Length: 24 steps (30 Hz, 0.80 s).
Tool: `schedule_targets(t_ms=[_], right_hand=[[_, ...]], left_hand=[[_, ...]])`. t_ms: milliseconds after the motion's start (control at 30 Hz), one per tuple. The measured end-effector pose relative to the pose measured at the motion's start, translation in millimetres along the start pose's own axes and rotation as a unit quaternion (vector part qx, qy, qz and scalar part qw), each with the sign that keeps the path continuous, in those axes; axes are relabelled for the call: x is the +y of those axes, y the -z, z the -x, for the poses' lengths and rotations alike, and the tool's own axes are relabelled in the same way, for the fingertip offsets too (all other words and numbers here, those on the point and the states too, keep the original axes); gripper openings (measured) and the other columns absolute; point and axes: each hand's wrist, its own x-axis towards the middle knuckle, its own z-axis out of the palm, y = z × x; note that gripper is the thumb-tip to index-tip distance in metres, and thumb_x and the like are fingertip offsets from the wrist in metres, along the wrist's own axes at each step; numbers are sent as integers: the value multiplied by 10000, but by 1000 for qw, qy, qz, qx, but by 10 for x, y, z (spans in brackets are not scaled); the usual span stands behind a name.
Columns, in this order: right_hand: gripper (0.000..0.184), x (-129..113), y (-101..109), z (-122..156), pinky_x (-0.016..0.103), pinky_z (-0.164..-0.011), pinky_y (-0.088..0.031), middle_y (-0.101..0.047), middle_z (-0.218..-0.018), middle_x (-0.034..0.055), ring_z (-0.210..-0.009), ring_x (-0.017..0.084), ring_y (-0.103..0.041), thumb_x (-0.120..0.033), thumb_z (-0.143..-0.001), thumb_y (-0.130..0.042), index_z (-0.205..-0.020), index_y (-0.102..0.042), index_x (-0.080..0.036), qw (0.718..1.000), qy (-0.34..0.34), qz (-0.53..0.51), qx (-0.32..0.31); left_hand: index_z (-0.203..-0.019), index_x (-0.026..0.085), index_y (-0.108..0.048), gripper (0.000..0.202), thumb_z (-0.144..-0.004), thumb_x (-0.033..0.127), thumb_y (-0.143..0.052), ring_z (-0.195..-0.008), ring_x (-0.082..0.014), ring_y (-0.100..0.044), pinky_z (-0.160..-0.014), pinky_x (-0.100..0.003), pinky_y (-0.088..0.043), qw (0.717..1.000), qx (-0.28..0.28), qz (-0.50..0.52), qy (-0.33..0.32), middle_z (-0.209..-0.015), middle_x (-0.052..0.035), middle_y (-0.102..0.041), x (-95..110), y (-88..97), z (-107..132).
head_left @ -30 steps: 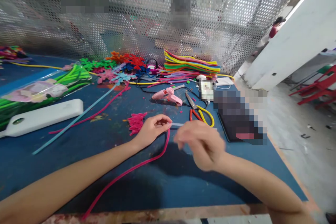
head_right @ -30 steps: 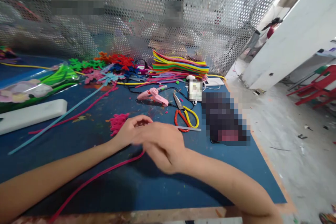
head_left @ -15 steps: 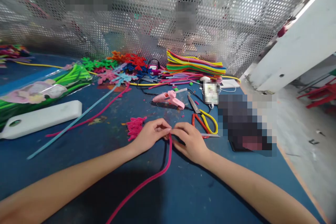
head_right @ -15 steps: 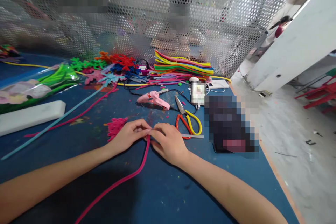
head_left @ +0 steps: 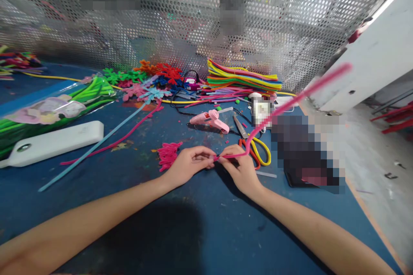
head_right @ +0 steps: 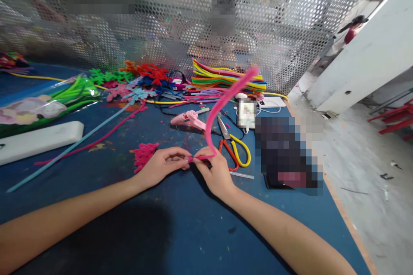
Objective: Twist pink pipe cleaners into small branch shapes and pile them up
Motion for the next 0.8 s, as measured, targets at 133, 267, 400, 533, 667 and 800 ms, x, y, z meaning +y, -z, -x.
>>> schedule_targets(t_ms=[133,267,400,533,667,800], right_hand=[[67,18,-9,-3,286,-688,-480,-608,-846,42,-778,157,-578,-210,-825,-542,-847,-603,-193,999,-40,-36,9],[84,38,-12,4,283,-681,-484,-608,-843,39,-771,152,-581,-199,-833,-523,-852,-605,-190,998,-44,-53,11],[86,23,-4,1,298,-710,-478,-621,-839,40,-795,160,-578,-193,-834,-527,-841,-613,-193,999,-27,-37,4],[67,2,5,-2,300,-727,-475,-618,-823,39,-805,165,-575,-189,-816,-559,-823,-626,-194,1000,4,-19,-12],[95,-7,13,2,288,-698,-478,-606,-822,42,-792,161,-569,-218,-834,-545,-830,-638,-199,999,23,-3,-28],[95,3,14,4,293,-713,-481,-614,-827,45,-816,168,-574,-215,-831,-545,-840,-639,-202,999,27,-5,-32]], left_hand=[[-920,129,-612,237,-747,290,-626,-691,-144,-641,-726,-273,-514,1000,2,-10,-13,-730,-34,-666,-16,4,-7],[-928,136,-611,245,-763,317,-607,-706,-144,-632,-732,-272,-510,999,2,-23,-25,-758,-34,-653,-29,-2,-9],[-976,157,-608,260,-770,314,-599,-829,-151,-612,-781,-271,-498,998,-5,-39,-49,-912,-50,-634,-50,-4,0],[-913,157,-635,206,-774,302,-591,-849,-149,-586,-774,-259,-486,992,-23,-89,-91,-942,-53,-593,-55,-1,17],[-891,155,-641,216,-792,332,-568,-828,-156,-585,-749,-258,-485,989,-26,-115,-89,-908,-55,-604,-28,8,26],[-863,157,-650,211,-772,339,-595,-819,-155,-583,-748,-254,-485,988,-12,-127,-92,-888,-49,-601,-12,10,22]])
